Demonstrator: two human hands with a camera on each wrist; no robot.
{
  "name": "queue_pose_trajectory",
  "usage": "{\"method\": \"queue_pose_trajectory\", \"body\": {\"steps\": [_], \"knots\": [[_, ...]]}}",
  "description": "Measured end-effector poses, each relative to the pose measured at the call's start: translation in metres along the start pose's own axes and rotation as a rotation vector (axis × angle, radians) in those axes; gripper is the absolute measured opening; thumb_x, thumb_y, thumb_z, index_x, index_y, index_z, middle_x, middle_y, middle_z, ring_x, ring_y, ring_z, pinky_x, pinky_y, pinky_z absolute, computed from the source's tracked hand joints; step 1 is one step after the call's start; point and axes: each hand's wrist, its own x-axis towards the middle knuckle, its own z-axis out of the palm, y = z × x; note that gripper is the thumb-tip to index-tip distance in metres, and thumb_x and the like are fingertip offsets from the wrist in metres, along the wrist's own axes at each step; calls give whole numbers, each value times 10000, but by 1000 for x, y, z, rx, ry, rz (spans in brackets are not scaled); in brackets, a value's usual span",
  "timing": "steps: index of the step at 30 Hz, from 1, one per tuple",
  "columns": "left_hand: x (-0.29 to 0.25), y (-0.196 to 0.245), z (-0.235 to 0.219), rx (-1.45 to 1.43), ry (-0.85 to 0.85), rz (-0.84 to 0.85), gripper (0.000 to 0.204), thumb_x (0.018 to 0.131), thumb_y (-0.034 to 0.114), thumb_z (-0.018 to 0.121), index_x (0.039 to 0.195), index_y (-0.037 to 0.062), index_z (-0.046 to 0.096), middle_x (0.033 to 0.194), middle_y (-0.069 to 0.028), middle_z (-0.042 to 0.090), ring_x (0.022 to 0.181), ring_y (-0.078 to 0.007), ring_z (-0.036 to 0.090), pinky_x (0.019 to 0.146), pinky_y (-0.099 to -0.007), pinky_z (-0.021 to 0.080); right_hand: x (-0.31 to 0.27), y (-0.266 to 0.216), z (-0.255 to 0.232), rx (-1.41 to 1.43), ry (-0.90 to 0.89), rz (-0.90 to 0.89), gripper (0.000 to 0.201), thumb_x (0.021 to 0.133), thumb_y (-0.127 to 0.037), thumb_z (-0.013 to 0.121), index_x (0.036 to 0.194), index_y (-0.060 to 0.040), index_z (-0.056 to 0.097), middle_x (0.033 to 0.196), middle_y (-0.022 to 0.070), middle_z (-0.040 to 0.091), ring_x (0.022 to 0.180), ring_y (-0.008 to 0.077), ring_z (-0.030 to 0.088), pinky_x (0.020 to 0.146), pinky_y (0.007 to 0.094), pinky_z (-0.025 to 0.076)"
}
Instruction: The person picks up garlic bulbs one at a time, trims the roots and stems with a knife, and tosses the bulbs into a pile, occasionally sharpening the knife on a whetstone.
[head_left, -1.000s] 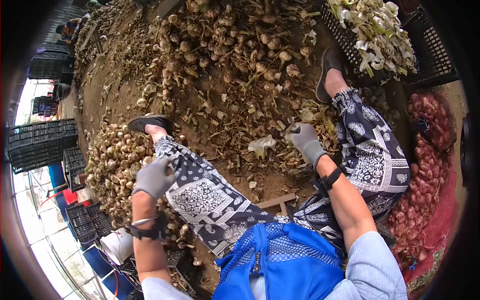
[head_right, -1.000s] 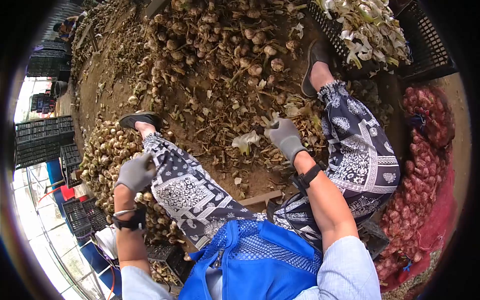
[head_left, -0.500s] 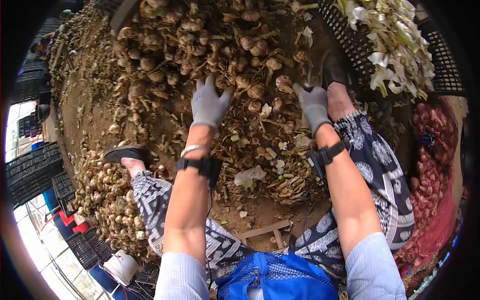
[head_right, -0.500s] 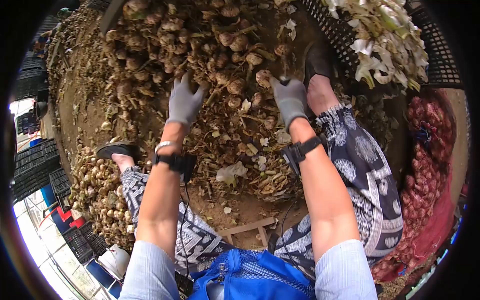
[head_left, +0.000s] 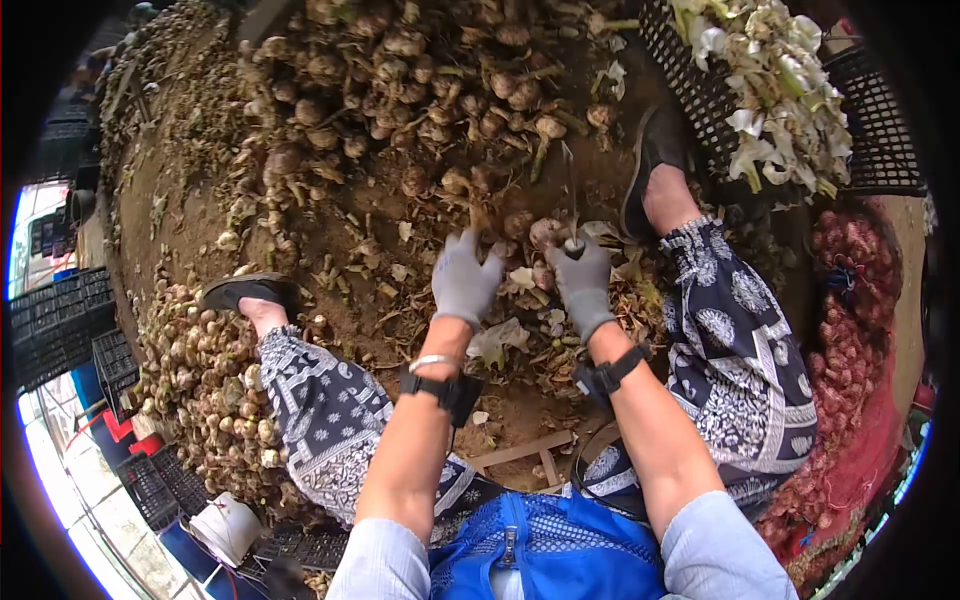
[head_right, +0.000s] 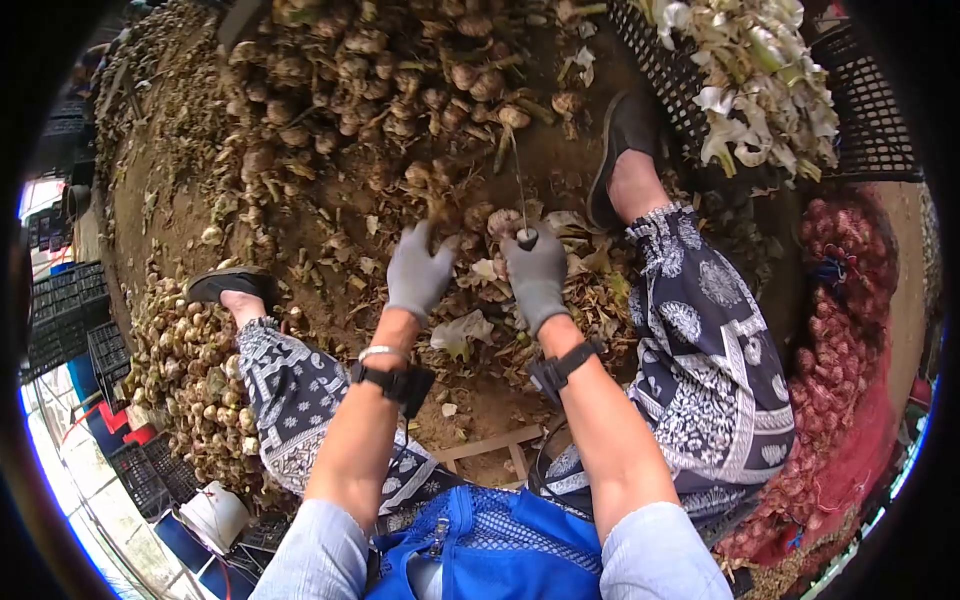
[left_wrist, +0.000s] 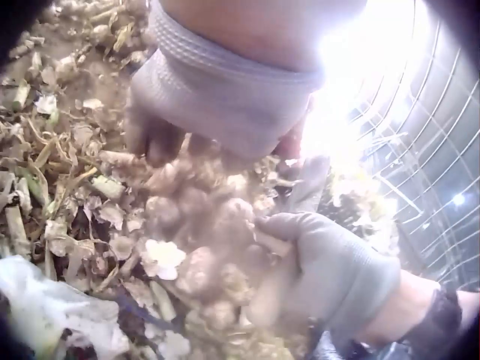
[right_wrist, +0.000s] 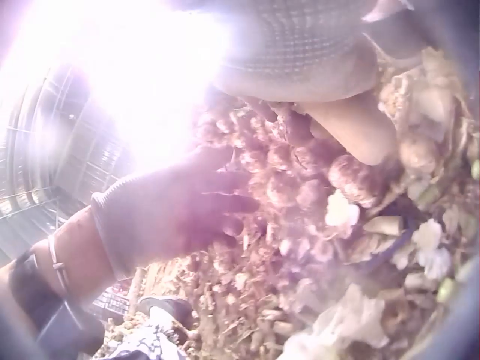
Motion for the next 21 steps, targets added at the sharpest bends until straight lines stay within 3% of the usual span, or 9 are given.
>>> {"method": "queue_pose_trajectory", "body": {"steps": [2, 4, 5, 8, 10, 12, 14, 18, 21], "knots": [[-28, 1, -10, -277, -83, -160, 541, 886, 344, 693, 1330, 64, 562, 990, -142, 681, 809, -317, 672, 713, -418, 535, -35, -16, -2, 136, -8, 25, 311, 810, -216, 749, 1096, -103, 706, 897, 139, 732, 796, 240, 710, 696, 354, 536], [-51, 32, -43, -885, -331, -488, 514, 916, 335, 689, 1314, 34, 568, 840, -31, 669, 612, -146, 614, 560, -285, 497, -74, -49, -8, 217, -33, -236, 256, 810, -130, 724, 1058, -68, 703, 884, 128, 733, 772, 176, 699, 691, 319, 540], [-64, 48, -67, -1003, -415, -428, 428, 957, 331, 649, 1290, 65, 612, 954, -2, 674, 705, -16, 573, 596, -167, 444, -94, -62, -14, 204, -109, -312, 251, 821, -110, 724, 1065, -58, 701, 895, 110, 736, 794, 163, 697, 729, 296, 547], [-84, 48, -87, -1171, -247, -246, 419, 937, 254, 683, 1289, 38, 607, 941, 9, 666, 692, -18, 557, 585, -174, 434, -122, -71, -28, 283, -257, -346, 291, 840, -121, 749, 1106, -16, 695, 934, 87, 742, 818, 129, 688, 746, 261, 539], [-99, 47, -100, -1123, -183, -246, 422, 899, 164, 712, 1281, 19, 605, 1010, -6, 677, 803, -42, 606, 689, -192, 486, -138, -89, -47, 384, -287, -313, 282, 857, -118, 744, 1111, -7, 694, 946, 74, 740, 811, 108, 675, 735, 253, 534], [-115, 53, -114, -842, 11, 58, 472, 855, 61, 688, 1306, -10, 570, 1067, -39, 691, 921, -111, 651, 847, -246, 527, -146, -101, -59, 461, -272, -300, 262, 895, -110, 737, 1127, 0, 690, 937, 16, 715, 776, 55, 623, 692, 231, 518], [-133, 57, -125, -738, -43, 29, 556, 827, 56, 708, 1345, -32, 525, 1176, -73, 674, 1090, -154, 623, 990, -275, 473, -158, -112, -65, 627, -316, -225, 284, 888, -123, 753, 1140, -8, 688, 884, -14, 685, 743, 49, 589, 665, 231, 506], [-167, 72, -140, -1114, -240, -29, 680, 807, 79, 738, 1411, -15, 441, 1167, -49, 641, 962, -138, 647, 856, -259, 531, -172, -118, -63, 683, -495, -170, 291, 883, -139, 766, 1133, -10, 691, 875, -18, 678, 735, 46, 580, 653, 230, 499], [-177, 78, -148, -1070, -186, -198, 594, 814, 141, 761, 1338, 8, 515, 957, -9, 627, 716, -74, 586, 569, -218, 472, -169, -113, -63, 192, -372, -506, 283, 860, -206, 769, 1112, -95, 707, 796, 48, 672, 684, 181, 641, 648, 301, 522]]}}
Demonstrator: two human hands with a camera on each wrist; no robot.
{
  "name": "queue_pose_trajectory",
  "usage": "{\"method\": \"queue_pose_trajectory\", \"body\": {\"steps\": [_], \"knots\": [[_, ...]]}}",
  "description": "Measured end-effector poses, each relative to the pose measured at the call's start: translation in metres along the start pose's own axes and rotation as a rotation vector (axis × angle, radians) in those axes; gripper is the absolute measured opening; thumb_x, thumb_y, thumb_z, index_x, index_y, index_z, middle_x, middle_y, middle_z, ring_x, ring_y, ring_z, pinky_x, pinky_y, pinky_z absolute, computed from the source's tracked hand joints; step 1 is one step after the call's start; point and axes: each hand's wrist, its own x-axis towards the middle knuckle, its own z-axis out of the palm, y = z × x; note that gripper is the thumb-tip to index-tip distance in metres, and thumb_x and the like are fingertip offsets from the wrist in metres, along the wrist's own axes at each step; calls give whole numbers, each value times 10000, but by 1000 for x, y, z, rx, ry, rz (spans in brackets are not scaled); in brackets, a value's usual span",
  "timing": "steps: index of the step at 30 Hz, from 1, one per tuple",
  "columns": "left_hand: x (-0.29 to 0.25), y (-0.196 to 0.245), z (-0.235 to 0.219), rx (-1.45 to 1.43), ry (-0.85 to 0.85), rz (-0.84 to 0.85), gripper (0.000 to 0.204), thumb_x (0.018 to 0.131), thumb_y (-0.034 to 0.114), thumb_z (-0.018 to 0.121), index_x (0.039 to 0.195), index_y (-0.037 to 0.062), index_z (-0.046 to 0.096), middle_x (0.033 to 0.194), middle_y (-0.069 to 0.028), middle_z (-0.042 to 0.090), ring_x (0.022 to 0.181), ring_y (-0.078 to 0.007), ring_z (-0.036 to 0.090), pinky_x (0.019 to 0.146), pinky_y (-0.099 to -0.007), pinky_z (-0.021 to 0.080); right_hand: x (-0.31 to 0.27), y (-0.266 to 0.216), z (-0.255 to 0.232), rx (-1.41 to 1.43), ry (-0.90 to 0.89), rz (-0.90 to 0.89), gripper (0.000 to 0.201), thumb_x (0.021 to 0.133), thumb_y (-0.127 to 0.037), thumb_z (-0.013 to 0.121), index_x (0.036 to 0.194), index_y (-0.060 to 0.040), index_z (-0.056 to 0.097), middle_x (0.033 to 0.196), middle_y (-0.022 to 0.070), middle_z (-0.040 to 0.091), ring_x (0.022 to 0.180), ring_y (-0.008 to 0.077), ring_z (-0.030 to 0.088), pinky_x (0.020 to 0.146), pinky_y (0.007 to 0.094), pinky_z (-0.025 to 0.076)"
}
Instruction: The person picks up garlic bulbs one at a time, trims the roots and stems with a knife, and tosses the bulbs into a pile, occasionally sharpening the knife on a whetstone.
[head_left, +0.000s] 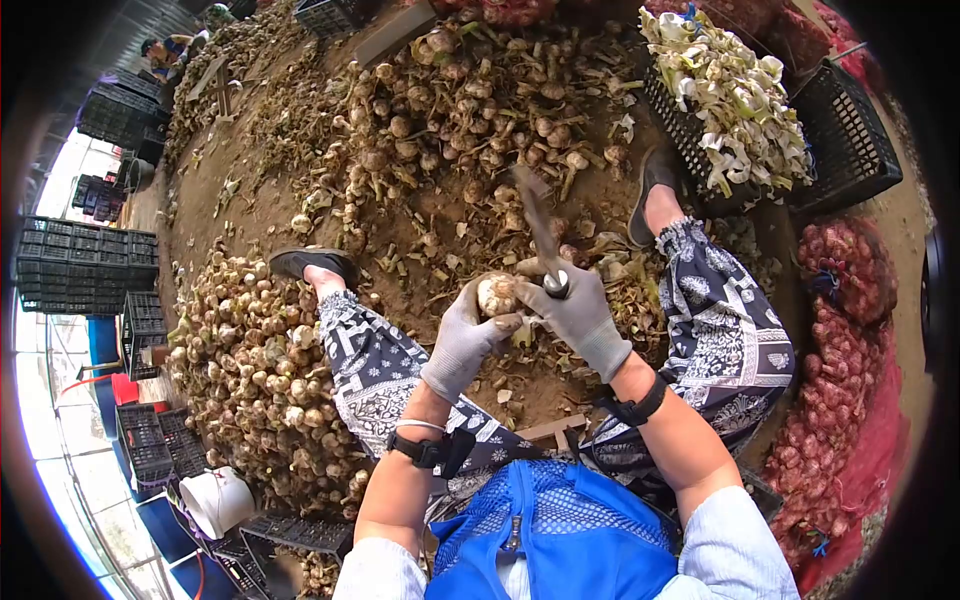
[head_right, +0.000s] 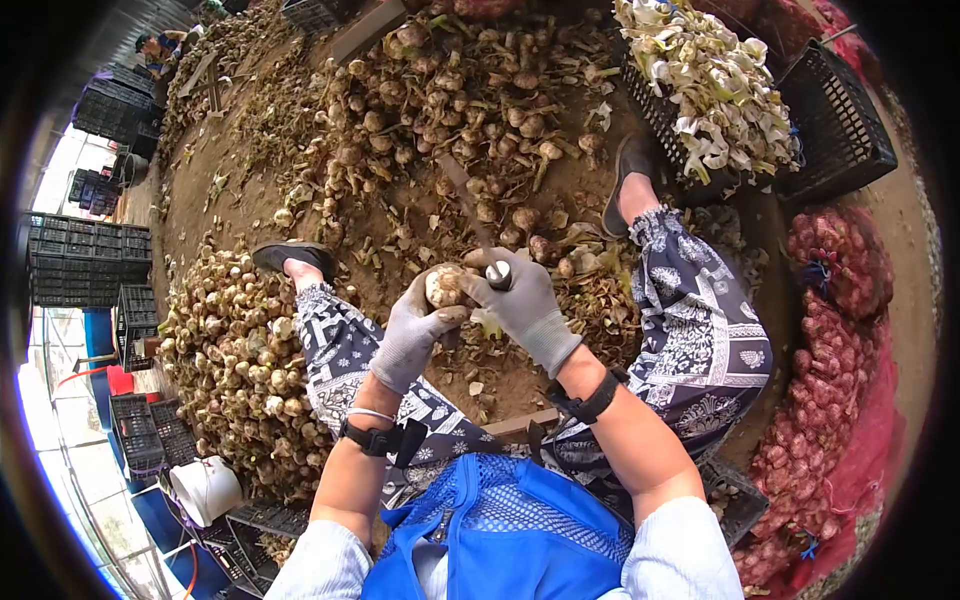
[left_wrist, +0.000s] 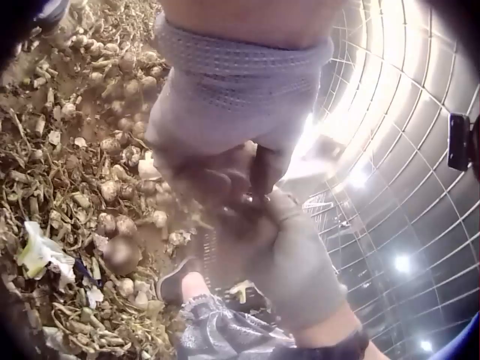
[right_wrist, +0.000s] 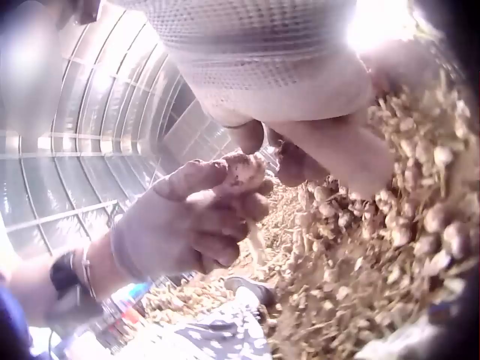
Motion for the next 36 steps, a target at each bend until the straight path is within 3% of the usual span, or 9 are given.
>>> {"method": "queue_pose_trajectory", "body": {"steps": [3, 9, 11, 19, 21, 24, 30, 33, 36], "knots": [[1, -18, -18, 5, 29, -21, 555, 843, 116, 758, 1330, 36, 503, 1068, -14, 629, 831, -60, 619, 579, -194, 495, -8, -1, -9, -429, 16, -344, 256, 829, -214, 746, 1066, -131, 699, 802, 97, 659, 722, 307, 669, 669, 369, 538], [5, -42, -26, -202, 58, -2, 518, 806, -21, 670, 1302, 27, 528, 1143, -37, 627, 1006, -121, 594, 851, -265, 518, -12, -6, -13, -728, -196, -367, 208, 725, -94, 691, 923, -108, 629, 758, 103, 619, 701, 344, 642, 602, 452, 500], [8, -42, -25, 233, 6, 289, 531, 801, -5, 673, 1309, 19, 521, 1145, -46, 636, 1008, -132, 601, 894, -293, 509, -9, 0, -16, -770, -277, -339, 235, 723, -91, 697, 946, -113, 629, 771, 98, 630, 727, 334, 648, 624, 444, 507], [21, -54, -33, 442, -10, 166, 523, 777, 1, 705, 1276, 17, 551, 1108, -58, 658, 972, -129, 619, 858, -276, 515, -11, 1, -14, -766, -282, -298, 196, 705, -113, 712, 869, -108, 605, 762, 88, 631, 730, 317, 663, 621, 430, 511], [18, -59, -29, -9, -28, 30, 572, 856, 238, 756, 1330, 36, 507, 1164, -9, 618, 905, -50, 589, 733, -212, 517, -11, 7, -14, -768, -296, -261, 192, 706, -110, 708, 867, -108, 604, 761, 89, 630, 735, 318, 664, 623, 431, 509], [16, -48, -28, -234, -19, -184, 644, 773, -101, 700, 1369, 19, 485, 1201, -41, 632, 1019, -96, 622, 823, -245, 553, -6, 26, -15, -738, -265, -287, 177, 715, -106, 698, 863, -106, 601, 770, 96, 634, 738, 322, 666, 632, 443, 512], [14, -40, -23, 58, 30, -100, 572, 723, 10, 789, 1252, 3, 571, 1121, -41, 661, 976, -99, 635, 824, -238, 537, -3, 45, -14, -679, -313, -142, 183, 760, -121, 674, 943, -117, 667, 832, 123, 682, 808, 345, 683, 716, 443, 539], [-8, -13, -17, 101, -66, 78, 666, 655, 142, 877, 1234, -19, 588, 1132, -46, 663, 1025, -99, 609, 954, -258, 482, 11, 100, -38, -933, -529, 425, 243, 809, -206, 658, 1034, -138, 715, 970, 150, 721, 917, 366, 687, 797, 447, 543], [-8, -8, -26, 120, 12, 134, 653, 717, 197, 863, 1264, -6, 569, 1119, -48, 663, 1038, -109, 607, 944, -277, 491, 3, 94, -26, -779, -366, 333, 259, 813, -240, 650, 1048, -150, 712, 943, 159, 716, 902, 376, 681, 782, 457, 535]]}}
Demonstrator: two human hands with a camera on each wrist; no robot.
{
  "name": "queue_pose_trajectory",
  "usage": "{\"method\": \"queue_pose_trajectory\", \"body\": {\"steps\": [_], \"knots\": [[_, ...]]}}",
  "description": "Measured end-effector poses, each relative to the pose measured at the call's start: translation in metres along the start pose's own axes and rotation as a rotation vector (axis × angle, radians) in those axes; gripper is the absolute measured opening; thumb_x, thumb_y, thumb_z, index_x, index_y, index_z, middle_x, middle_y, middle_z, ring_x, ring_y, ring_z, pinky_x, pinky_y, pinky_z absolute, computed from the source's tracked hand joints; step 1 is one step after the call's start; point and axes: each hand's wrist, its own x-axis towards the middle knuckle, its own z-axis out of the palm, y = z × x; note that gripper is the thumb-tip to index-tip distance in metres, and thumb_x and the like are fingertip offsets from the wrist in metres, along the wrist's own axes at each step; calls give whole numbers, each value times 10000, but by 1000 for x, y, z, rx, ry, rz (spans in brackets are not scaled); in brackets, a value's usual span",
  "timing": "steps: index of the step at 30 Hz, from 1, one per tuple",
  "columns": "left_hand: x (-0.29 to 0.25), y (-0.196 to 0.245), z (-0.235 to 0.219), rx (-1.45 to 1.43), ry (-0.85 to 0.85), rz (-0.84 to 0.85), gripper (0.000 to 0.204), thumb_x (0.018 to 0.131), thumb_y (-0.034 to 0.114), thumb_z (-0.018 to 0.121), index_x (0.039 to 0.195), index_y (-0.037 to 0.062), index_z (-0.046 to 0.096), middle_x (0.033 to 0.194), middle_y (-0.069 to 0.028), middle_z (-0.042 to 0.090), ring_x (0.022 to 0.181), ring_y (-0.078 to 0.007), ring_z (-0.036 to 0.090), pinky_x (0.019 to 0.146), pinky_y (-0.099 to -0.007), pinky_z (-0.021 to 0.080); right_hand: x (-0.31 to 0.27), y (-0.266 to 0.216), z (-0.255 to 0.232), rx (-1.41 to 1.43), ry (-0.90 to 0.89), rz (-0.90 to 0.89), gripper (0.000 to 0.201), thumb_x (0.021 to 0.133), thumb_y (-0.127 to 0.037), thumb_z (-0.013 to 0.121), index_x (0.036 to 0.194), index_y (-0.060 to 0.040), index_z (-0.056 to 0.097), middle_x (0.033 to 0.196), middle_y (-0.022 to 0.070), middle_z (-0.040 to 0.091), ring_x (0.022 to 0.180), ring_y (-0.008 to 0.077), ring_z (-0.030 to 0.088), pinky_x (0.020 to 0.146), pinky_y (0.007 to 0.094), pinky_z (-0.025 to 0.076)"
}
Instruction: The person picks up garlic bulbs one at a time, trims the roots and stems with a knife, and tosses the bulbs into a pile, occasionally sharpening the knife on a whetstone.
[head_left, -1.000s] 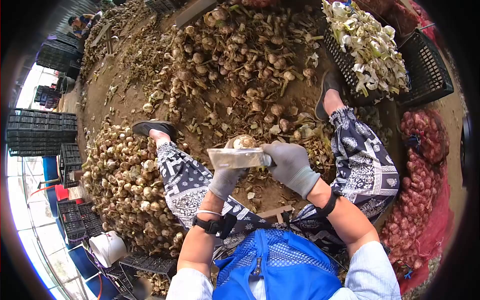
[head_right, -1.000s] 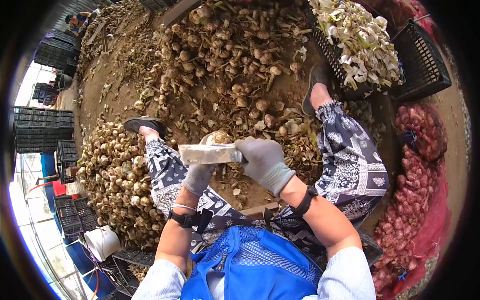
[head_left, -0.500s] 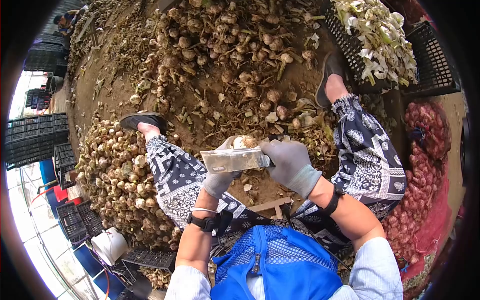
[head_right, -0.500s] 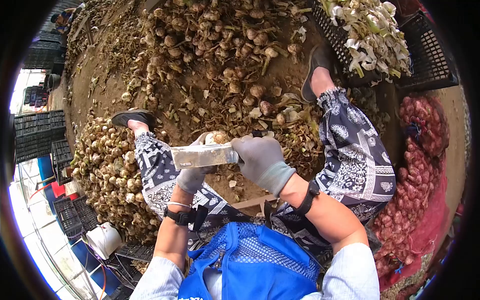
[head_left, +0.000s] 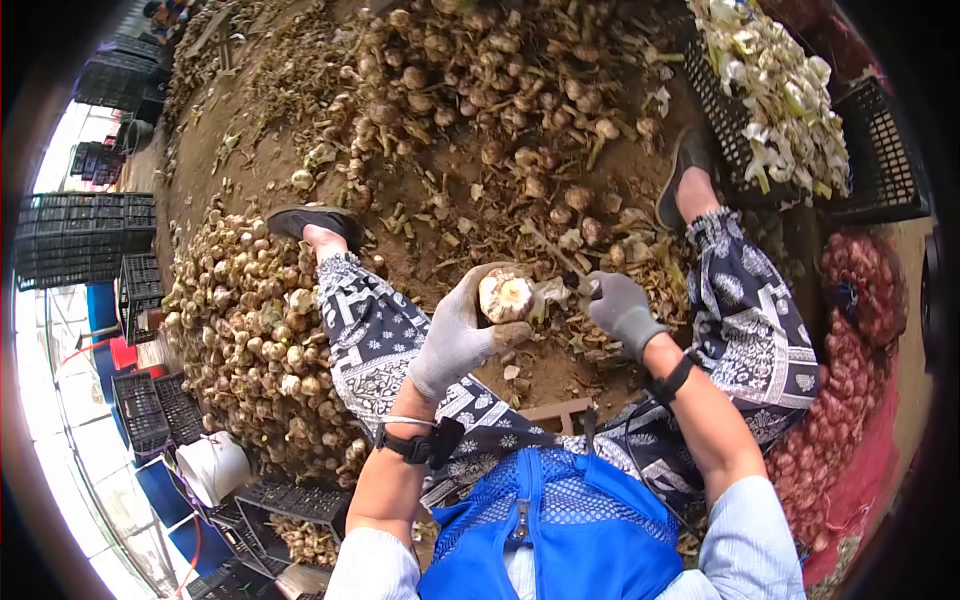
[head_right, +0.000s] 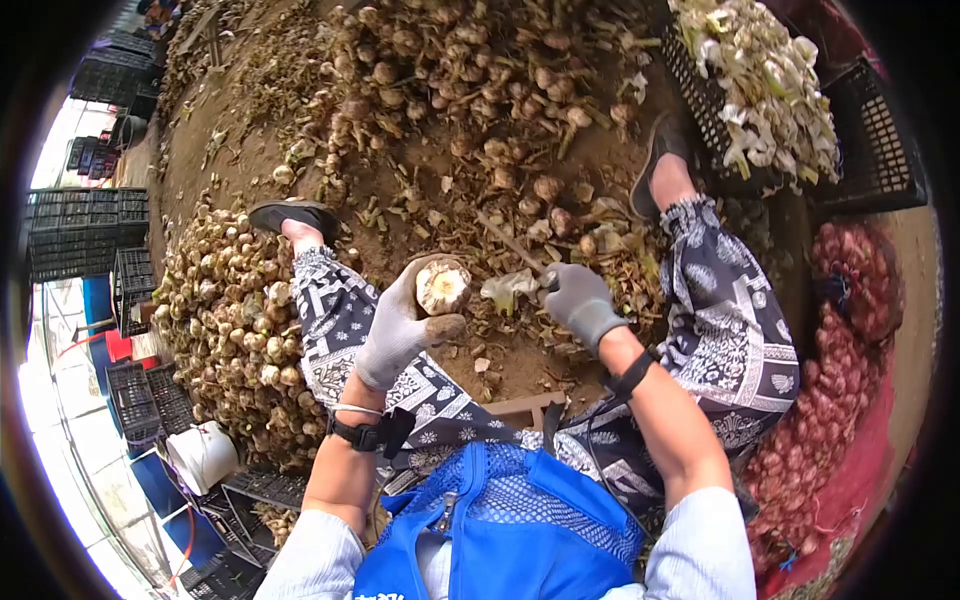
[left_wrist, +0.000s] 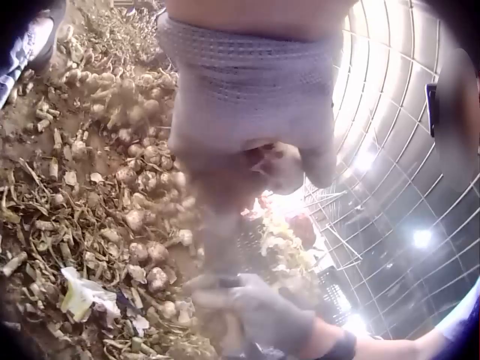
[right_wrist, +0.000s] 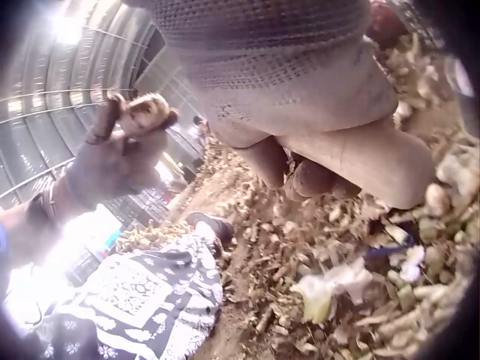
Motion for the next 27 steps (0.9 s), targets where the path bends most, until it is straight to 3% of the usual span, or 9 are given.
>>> {"method": "queue_pose_trajectory", "body": {"steps": [9, 11, 12, 13, 15, 21, 23, 25, 27], "knots": [[-10, -47, -24, 356, 18, -31, 552, 780, 236, 800, 1239, 8, 596, 1156, -123, 679, 1077, -249, 652, 947, -333, 502, -55, -81, -29, 89, 307, -552, 212, 786, -151, 694, 997, -142, 707, 839, 108, 702, 743, 327, 689, 666, 422, 544], [-14, -53, -21, 387, 51, 238, 537, 761, 184, 799, 1233, 12, 607, 1126, -105, 691, 1065, -237, 655, 939, -331, 506, -58, -82, -29, -126, 358, -632, 189, 796, -142, 690, 985, -133, 699, 826, 106, 701, 731, 317, 689, 666, 422, 545], [-4, -33, -25, 694, -136, 560, 539, 748, 149, 808, 1219, -6, 597, 1074, -86, 695, 1028, -211, 658, 906, -302, 515, -53, -74, -25, -105, 368, -546, 177, 816, -133, 681, 992, -147, 696, 853, 118, 714, 754, 306, 699, 684, 415, 548], [-19, -24, -8, 161, 49, -67, 523, 748, 145, 782, 1212, 0, 591, 1040, -93, 697, 1000, -229, 663, 895, -307, 519, -45, -64, -22, -6, 301, -303, 192, 835, -168, 678, 1025, -157, 695, 874, 141, 721, 788, 312, 706, 702, 426, 545], [-22, -16, -5, 392, 70, -4, 539, 744, 184, 785, 1214, 10, 587, 1078, -107, 676, 1010, -200, 650, 892, -325, 510, -24, -46, -29, -133, 114, 4, 223, 845, -210, 673, 1061, -168, 707, 883, 151, 724, 815, 326, 707, 719, 440, 544], [-21, -23, -5, 1163, -102, 474, 383, 692, -22, 606, 1043, 128, 636, 1095, -94, 596, 1017, -348, 574, 880, -459, 470, -45, -78, -37, 148, 116, -327, 184, 861, -252, 633, 980, -142, 719, 844, 171, 708, 820, 379, 687, 721, 447, 532], [-28, -16, -4, 1346, -140, 598, 356, 672, -18, 642, 990, 142, 634, 1074, -88, 584, 1016, -353, 561, 882, -472, 465, -43, -87, -43, 39, -102, -290, 183, 847, -233, 620, 971, -152, 728, 837, 174, 703, 819, 378, 689, 723, 441, 538], [-45, -24, -16, 1389, 69, 649, 254, 696, -29, 679, 878, 146, 653, 1056, -46, 608, 1051, -297, 564, 926, -479, 457, -14, -47, -25, -142, -336, -97, 251, 788, -204, 620, 948, -51, 738, 915, 242, 705, 854, 371, 698, 787, 429, 548], [-54, -36, -85, 1279, 358, 638, 283, 737, -1, 703, 979, 145, 687, 1128, -91, 631, 1089, -318, 578, 965, -435, 459, -12, -8, -24, -285, -365, -32, 311, 765, -233, 663, 935, 19, 726, 984, 274, 695, 887, 389, 691, 807, 416, 548]]}}
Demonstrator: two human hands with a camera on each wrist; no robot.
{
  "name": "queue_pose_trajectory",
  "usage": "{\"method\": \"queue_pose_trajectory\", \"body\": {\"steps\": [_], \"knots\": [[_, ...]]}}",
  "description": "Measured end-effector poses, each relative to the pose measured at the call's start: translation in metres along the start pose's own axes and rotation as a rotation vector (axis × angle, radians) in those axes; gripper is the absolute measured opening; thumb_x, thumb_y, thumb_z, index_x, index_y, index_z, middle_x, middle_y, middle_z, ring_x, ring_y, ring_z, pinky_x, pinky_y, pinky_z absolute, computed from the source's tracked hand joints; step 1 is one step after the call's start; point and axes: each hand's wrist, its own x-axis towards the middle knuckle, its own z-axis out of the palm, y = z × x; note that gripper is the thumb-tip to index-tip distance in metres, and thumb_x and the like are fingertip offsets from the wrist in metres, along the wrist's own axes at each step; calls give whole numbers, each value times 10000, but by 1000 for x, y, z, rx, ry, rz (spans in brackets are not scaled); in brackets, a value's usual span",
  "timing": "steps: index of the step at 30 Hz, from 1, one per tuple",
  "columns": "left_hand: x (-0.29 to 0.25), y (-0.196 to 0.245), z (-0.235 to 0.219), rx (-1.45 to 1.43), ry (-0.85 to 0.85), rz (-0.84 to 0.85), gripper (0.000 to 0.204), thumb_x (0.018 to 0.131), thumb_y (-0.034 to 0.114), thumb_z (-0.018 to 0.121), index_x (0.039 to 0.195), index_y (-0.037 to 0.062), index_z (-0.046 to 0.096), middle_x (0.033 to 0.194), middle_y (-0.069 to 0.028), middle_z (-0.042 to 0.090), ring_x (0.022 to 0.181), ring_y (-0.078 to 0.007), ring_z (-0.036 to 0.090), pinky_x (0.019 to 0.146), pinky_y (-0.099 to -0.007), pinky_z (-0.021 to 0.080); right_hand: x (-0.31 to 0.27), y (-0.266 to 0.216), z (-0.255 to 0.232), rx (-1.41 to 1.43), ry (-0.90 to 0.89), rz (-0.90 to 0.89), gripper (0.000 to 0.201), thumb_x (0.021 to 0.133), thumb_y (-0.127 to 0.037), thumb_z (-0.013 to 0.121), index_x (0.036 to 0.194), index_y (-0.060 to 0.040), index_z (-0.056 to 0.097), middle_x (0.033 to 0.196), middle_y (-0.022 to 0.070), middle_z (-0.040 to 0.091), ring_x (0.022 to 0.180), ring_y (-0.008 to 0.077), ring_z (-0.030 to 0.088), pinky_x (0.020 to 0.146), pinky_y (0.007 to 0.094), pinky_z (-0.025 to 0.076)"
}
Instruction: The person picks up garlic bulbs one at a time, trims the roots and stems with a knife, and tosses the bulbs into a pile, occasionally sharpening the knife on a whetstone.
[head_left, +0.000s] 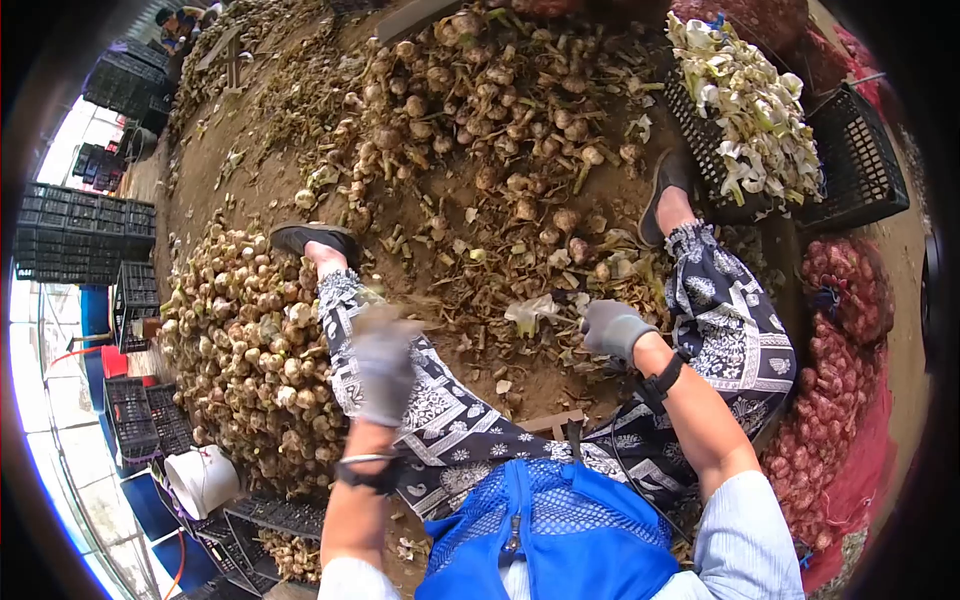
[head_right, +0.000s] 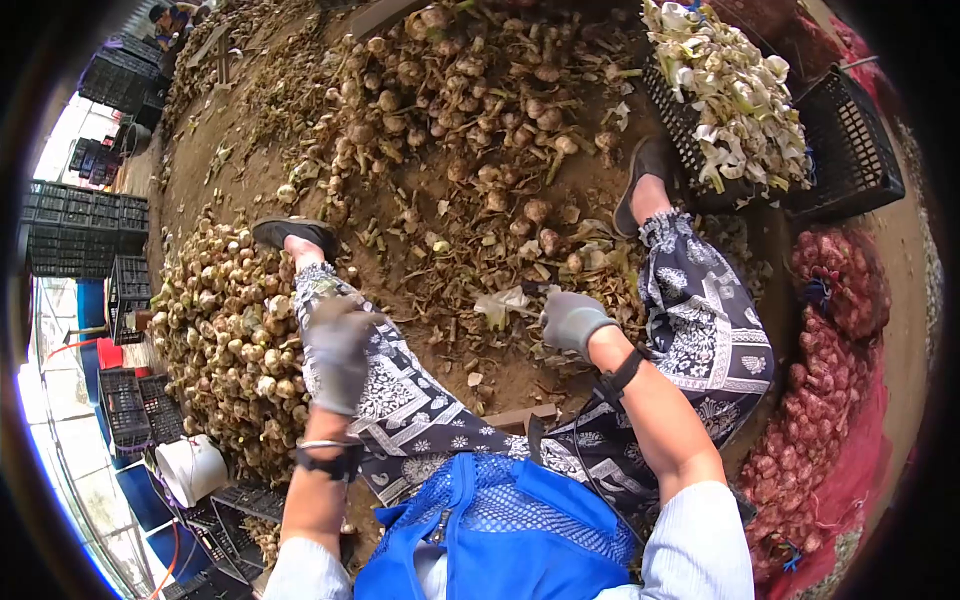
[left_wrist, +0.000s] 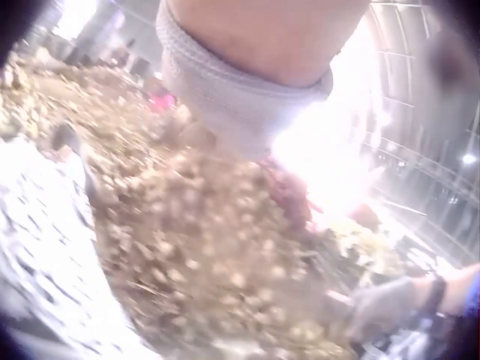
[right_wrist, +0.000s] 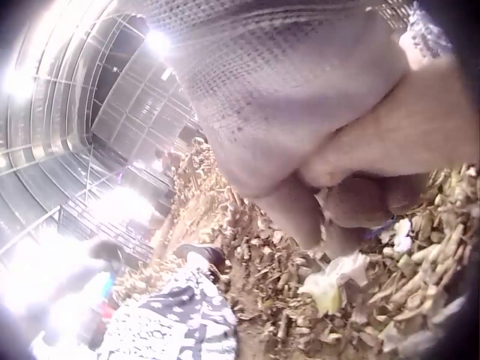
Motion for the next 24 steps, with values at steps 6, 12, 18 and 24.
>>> {"method": "queue_pose_trajectory", "body": {"steps": [6, 12, 18, 24], "knots": [[-8, -59, -38, 443, -176, -502, 415, 800, 128, 661, 1211, 71, 660, 1250, -149, 594, 1157, -330, 568, 978, -415, 443, 27, 22, 10, 951, 424, -27, 355, 750, -213, 788, 995, 29, 703, 867, 109, 727, 757, 199, 682, 721, 337, 535], [116, -2, 130, -403, -192, -482, 515, 871, 171, 649, 1362, 53, 548, 1236, -208, 608, 1095, -348, 615, 962, -390, 480, 21, 24, -18, 1520, 519, 134, 235, 837, -35, 753, 1048, -13, 651, 765, 35, 652, 590, 126, 623, 508, 270, 496], [164, 18, 308, -437, -419, -824, 752, 812, 282, 693, 1452, -1, 417, 1422, -273, 495, 1277, -421, 518, 1044, -440, 441, 20, 32, -19, 1690, 504, 262, 189, 858, -75, 744, 1025, -16, 676, 780, 39, 672, 597, 113, 621, 489, 241, 474], [128, 31, 285, -805, -423, -746, 721, 766, 267, 746, 1385, -13, 501, 1288, -219, 622, 1174, -341, 619, 1038, -381, 457, 34, 29, -5, 1698, 488, 217, 254, 889, -132, 738, 1106, -19, 672, 864, 49, 695, 673, 122, 656, 541, 238, 489]]}}
